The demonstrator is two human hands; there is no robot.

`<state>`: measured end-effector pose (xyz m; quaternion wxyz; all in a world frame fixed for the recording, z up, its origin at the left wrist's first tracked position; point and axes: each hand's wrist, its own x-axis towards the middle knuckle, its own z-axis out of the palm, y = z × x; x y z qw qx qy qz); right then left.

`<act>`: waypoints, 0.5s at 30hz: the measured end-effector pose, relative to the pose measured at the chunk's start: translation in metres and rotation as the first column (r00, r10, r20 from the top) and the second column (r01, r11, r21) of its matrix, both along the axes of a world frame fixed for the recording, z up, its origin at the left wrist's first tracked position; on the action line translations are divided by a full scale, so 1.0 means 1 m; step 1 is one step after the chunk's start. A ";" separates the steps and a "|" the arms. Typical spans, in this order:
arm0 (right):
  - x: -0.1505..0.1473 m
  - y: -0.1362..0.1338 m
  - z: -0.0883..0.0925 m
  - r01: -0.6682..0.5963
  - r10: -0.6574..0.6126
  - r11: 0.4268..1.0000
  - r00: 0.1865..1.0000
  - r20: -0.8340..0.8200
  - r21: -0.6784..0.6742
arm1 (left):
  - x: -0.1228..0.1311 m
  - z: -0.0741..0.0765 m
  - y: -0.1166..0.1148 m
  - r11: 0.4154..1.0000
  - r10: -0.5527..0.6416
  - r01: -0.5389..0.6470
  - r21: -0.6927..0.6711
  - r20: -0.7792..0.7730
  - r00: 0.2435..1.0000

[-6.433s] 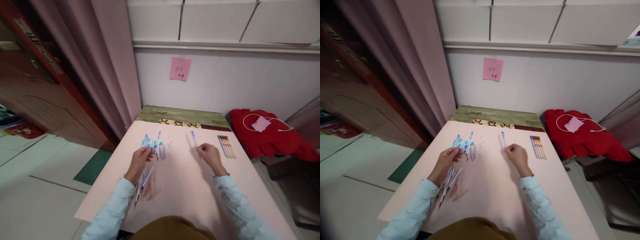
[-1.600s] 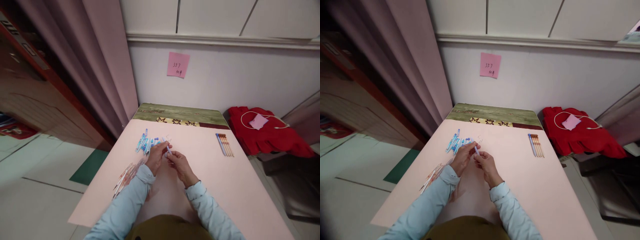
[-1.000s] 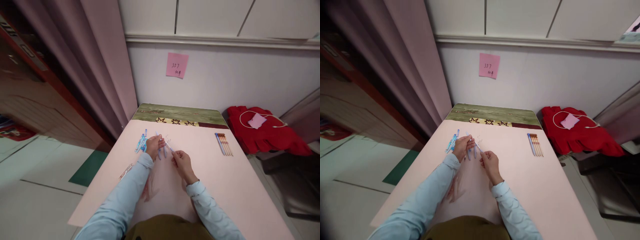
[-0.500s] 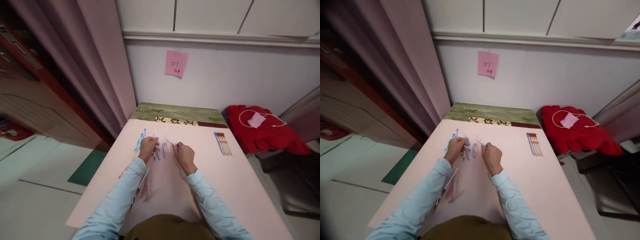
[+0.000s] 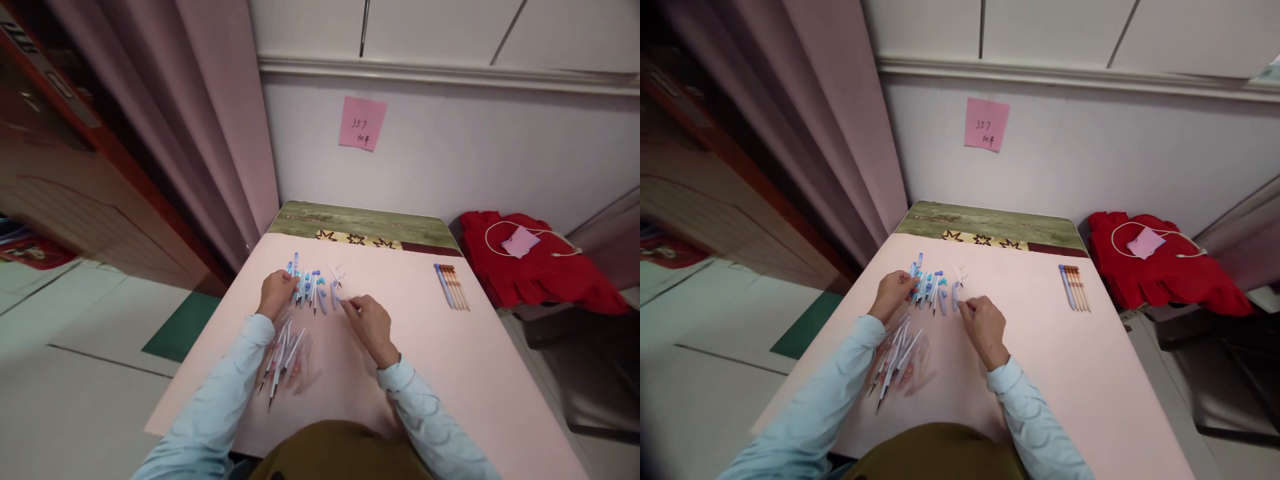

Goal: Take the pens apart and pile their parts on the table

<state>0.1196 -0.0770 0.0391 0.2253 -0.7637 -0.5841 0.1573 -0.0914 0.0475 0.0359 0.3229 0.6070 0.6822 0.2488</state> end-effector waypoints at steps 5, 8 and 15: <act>-0.024 0.030 -0.007 -0.012 0.004 0.997 0.995 -0.098 -0.074 | -0.008 0.005 -0.003 0.999 -0.006 0.017 0.029 -0.340 0.941; -0.033 0.040 -0.011 0.025 -0.036 0.995 0.993 -0.112 -0.095 | -0.016 0.004 -0.002 1.000 -0.008 0.007 -0.005 -0.339 0.941; -0.040 0.027 -0.011 -0.020 0.020 0.998 1.000 -0.016 -0.052 | -0.015 -0.002 0.004 0.999 -0.006 0.018 0.032 -0.332 0.943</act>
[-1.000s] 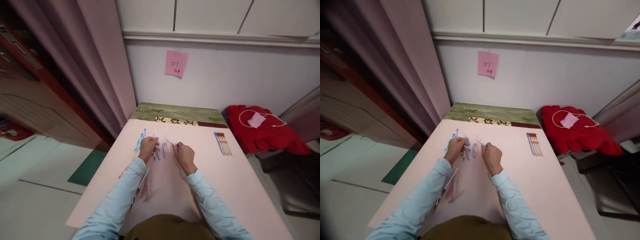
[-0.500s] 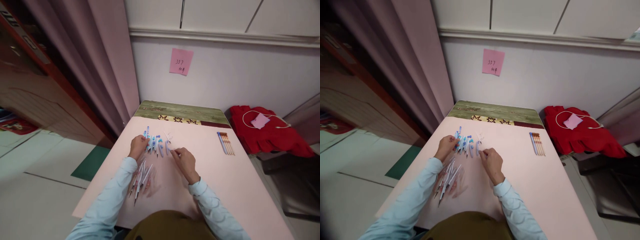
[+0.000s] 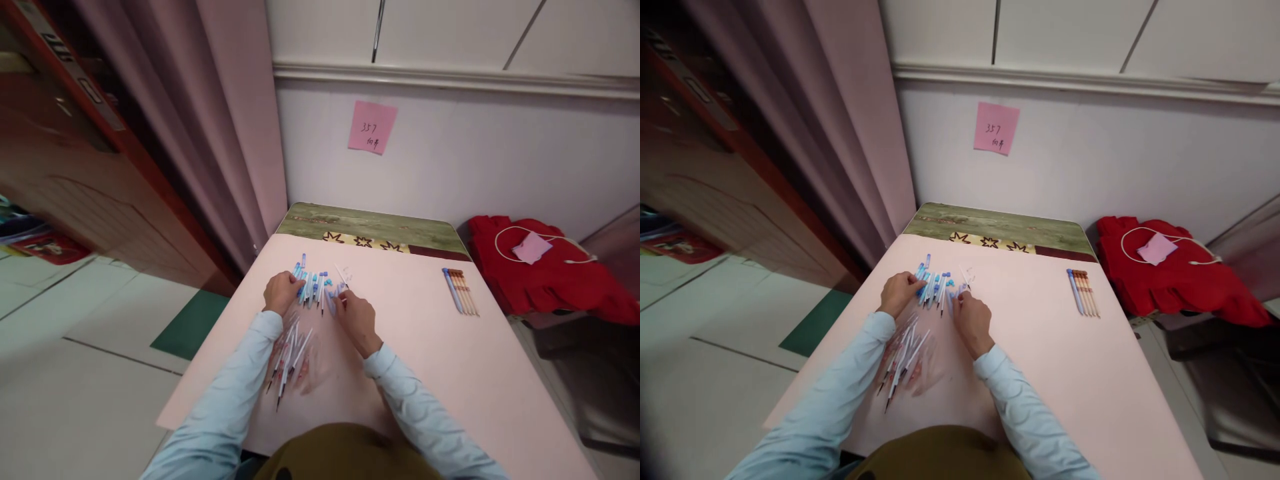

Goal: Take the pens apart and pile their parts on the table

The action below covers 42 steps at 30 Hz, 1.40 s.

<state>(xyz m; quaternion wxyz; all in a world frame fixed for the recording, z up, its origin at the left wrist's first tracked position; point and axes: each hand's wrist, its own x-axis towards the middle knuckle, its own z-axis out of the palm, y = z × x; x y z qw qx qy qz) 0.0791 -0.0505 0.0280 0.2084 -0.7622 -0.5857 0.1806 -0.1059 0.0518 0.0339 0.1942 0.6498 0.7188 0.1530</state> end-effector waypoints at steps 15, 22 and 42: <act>0.268 -0.033 -0.010 0.585 -0.542 0.810 0.773 0.330 -0.040 | -0.018 -0.026 0.015 0.990 -0.124 0.112 0.090 0.134 0.983; 0.283 -0.021 -0.021 0.568 -0.466 0.813 0.766 0.443 -0.125 | -0.031 -0.018 0.007 0.997 -0.006 -0.010 0.076 0.198 0.980; 0.008 -0.035 0.013 -0.178 -0.170 0.973 -0.129 -0.977 -0.146 | 0.062 0.013 -0.076 0.920 0.287 0.281 -0.273 0.958 -0.009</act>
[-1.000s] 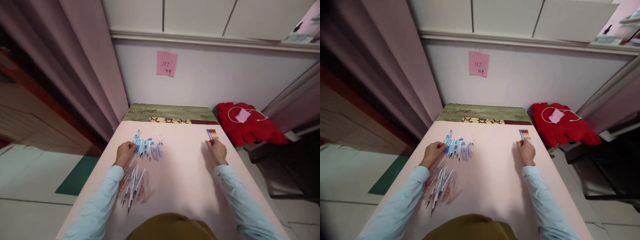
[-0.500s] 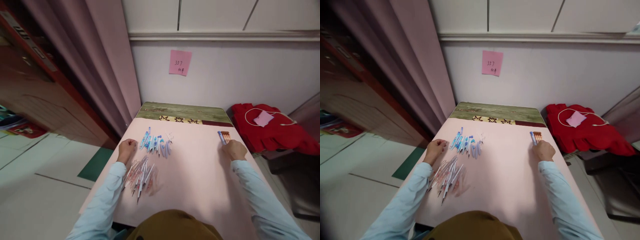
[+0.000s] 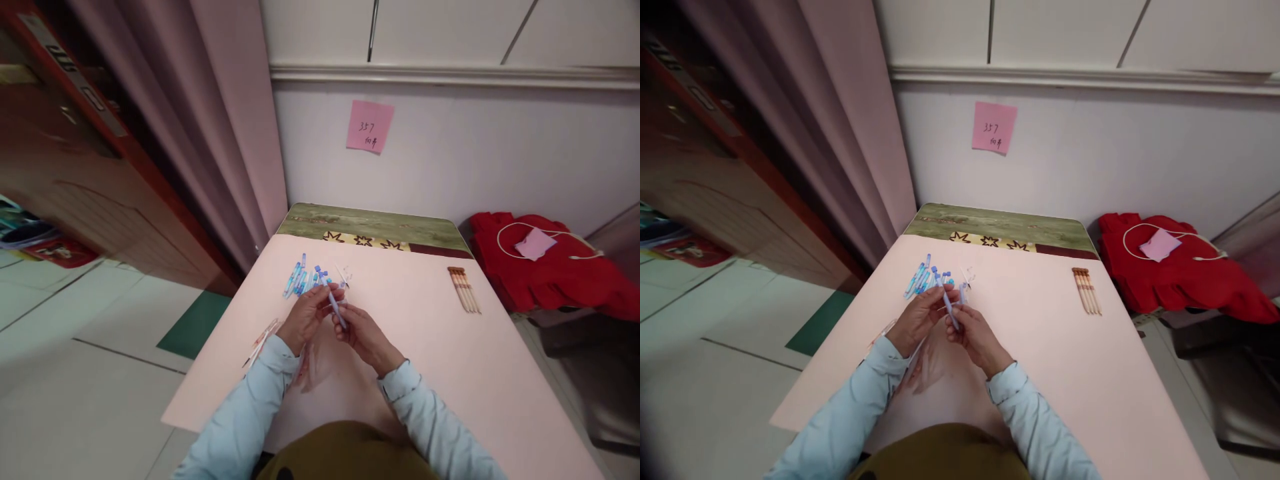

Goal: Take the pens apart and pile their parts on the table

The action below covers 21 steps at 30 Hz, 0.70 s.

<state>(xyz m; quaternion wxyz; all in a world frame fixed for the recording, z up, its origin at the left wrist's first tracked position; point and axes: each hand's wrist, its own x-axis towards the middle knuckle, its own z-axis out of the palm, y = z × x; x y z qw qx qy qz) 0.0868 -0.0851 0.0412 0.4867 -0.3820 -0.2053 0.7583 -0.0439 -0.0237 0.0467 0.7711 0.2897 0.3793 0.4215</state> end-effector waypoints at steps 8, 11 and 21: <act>0.008 -0.003 -0.004 -0.205 0.139 0.973 0.881 -0.452 -0.101 | 0.000 0.001 -0.005 0.990 -0.139 0.143 -0.020 0.128 0.982; 0.008 -0.003 -0.001 -0.231 0.142 0.968 0.826 -0.546 -0.098 | 0.001 0.006 -0.008 0.980 -0.198 0.196 0.028 0.149 0.969; 0.002 -0.002 0.006 -0.093 0.094 0.996 0.994 -0.052 0.017 | 0.004 0.005 -0.009 0.991 -0.041 0.039 0.125 0.014 0.999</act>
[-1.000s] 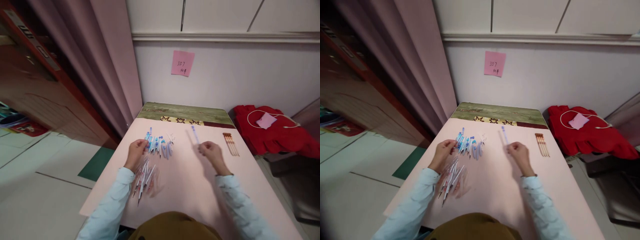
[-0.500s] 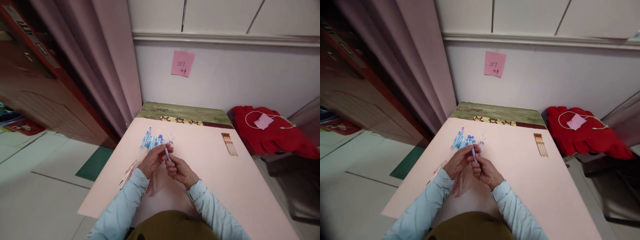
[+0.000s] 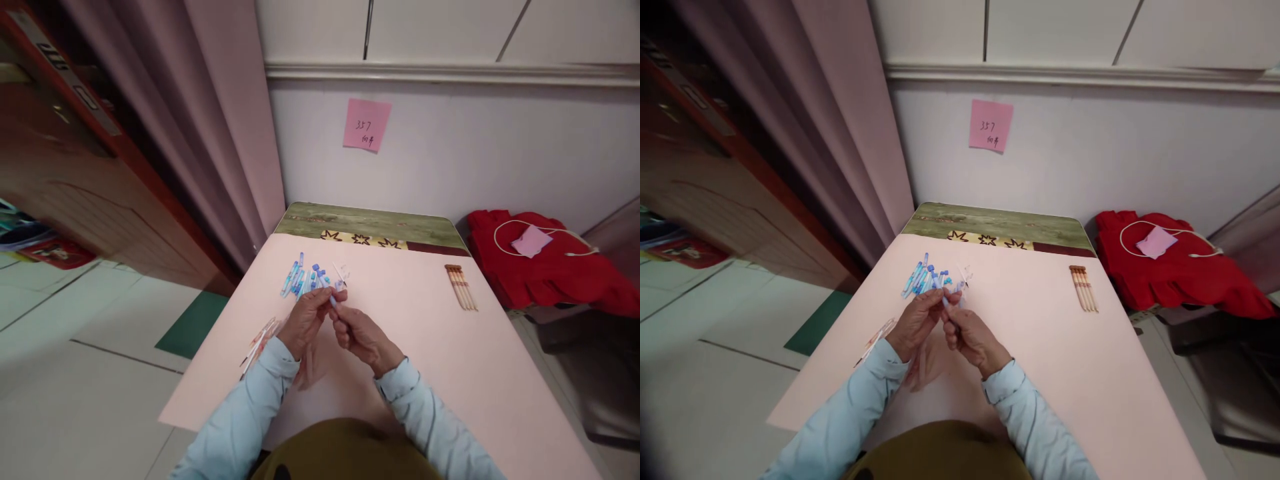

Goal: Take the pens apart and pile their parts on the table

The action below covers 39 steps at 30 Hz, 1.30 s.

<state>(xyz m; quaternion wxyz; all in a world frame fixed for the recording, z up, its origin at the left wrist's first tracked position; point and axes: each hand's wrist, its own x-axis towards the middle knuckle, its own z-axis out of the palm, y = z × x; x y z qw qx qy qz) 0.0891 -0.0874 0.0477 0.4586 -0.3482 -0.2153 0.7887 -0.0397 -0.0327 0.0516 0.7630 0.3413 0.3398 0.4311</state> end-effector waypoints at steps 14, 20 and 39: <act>-0.006 0.000 -0.007 0.168 -0.163 0.986 0.963 0.214 -0.007 | 0.000 -0.002 0.003 0.997 0.070 -0.073 -0.016 -0.153 0.986; -0.011 0.003 -0.013 0.129 -0.103 0.987 0.966 0.239 -0.096 | -0.001 -0.008 0.001 0.995 0.094 -0.096 -0.001 -0.206 0.974; -0.001 0.018 -0.029 0.227 -0.260 0.965 0.808 0.528 0.128 | -0.037 -0.006 0.042 0.969 0.245 -0.225 0.104 -0.527 0.814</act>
